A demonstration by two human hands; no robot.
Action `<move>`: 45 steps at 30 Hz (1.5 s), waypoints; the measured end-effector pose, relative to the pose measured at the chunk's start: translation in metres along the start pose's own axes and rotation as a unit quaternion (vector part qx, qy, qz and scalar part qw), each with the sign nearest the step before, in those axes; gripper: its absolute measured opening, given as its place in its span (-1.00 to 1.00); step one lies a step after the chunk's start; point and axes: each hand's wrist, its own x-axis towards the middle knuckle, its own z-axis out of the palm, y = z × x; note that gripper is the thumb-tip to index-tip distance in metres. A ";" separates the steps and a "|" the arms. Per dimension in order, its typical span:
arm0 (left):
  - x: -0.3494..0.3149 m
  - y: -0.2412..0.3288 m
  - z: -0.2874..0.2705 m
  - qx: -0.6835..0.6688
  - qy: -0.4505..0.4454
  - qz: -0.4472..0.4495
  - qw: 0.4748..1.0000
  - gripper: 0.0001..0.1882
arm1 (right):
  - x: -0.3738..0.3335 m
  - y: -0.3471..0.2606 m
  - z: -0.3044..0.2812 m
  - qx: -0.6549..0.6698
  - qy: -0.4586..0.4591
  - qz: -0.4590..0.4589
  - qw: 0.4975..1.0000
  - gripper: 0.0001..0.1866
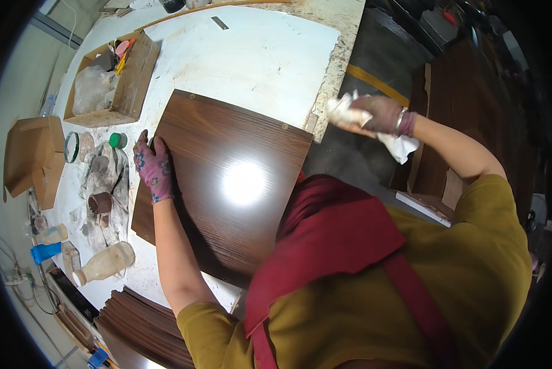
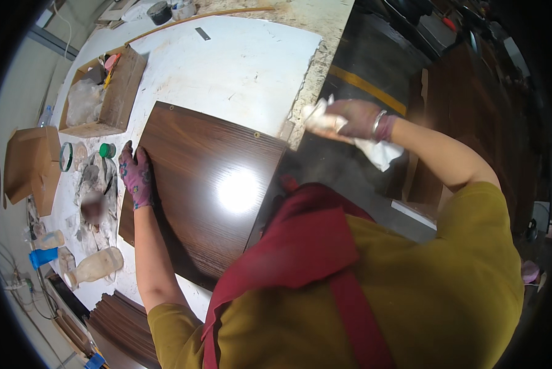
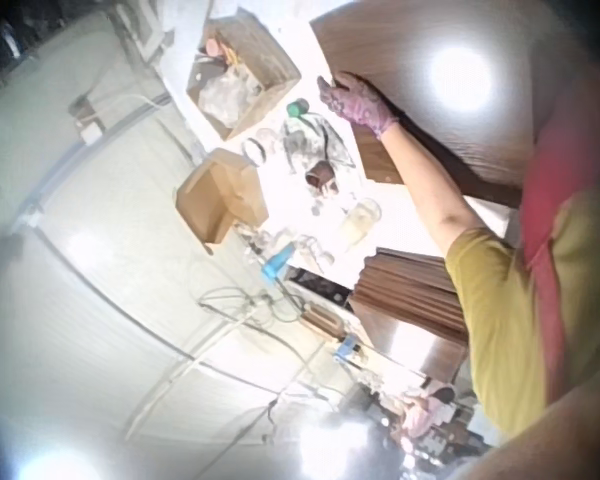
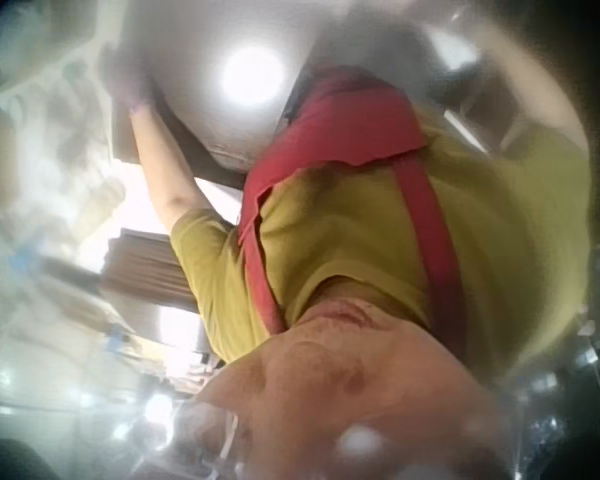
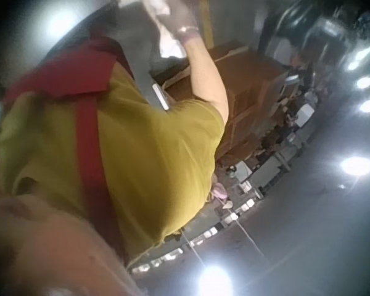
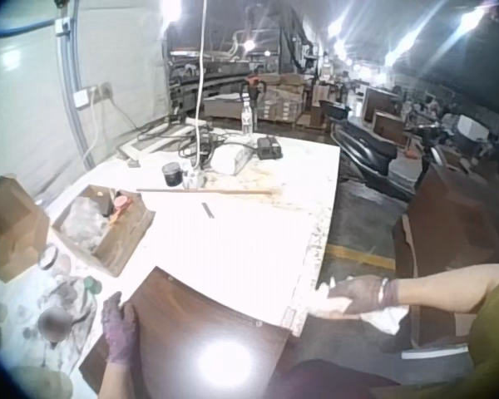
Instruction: The person wipes several dark wood furniture panels with a white cloth, applying a liquid from a small bottle and rubbing the surface to clean it before stacking each finished piece.
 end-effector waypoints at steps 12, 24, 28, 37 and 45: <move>-0.204 0.079 -0.115 -0.001 -0.154 0.073 0.985 -0.59 | 0.029 -0.149 -0.017 0.101 0.123 -0.116 0.980 -0.45; -0.223 0.090 -0.119 0.058 -0.180 0.058 0.980 -0.52 | 0.227 -0.305 0.153 0.079 0.269 -0.137 0.950 -0.55; -0.239 0.070 -0.103 -0.069 -0.090 0.037 0.993 -0.71 | 0.145 -0.319 0.181 0.038 0.114 -0.368 0.922 -0.71; -0.194 0.084 -0.150 -0.212 0.022 -0.150 0.965 -0.60 | 0.084 -0.295 0.152 0.152 -0.036 -0.456 0.876 -0.76; -0.182 0.092 -0.138 -0.142 -0.047 -0.171 0.974 -0.42 | 0.060 -0.252 0.087 0.030 -0.095 -0.504 0.858 -0.34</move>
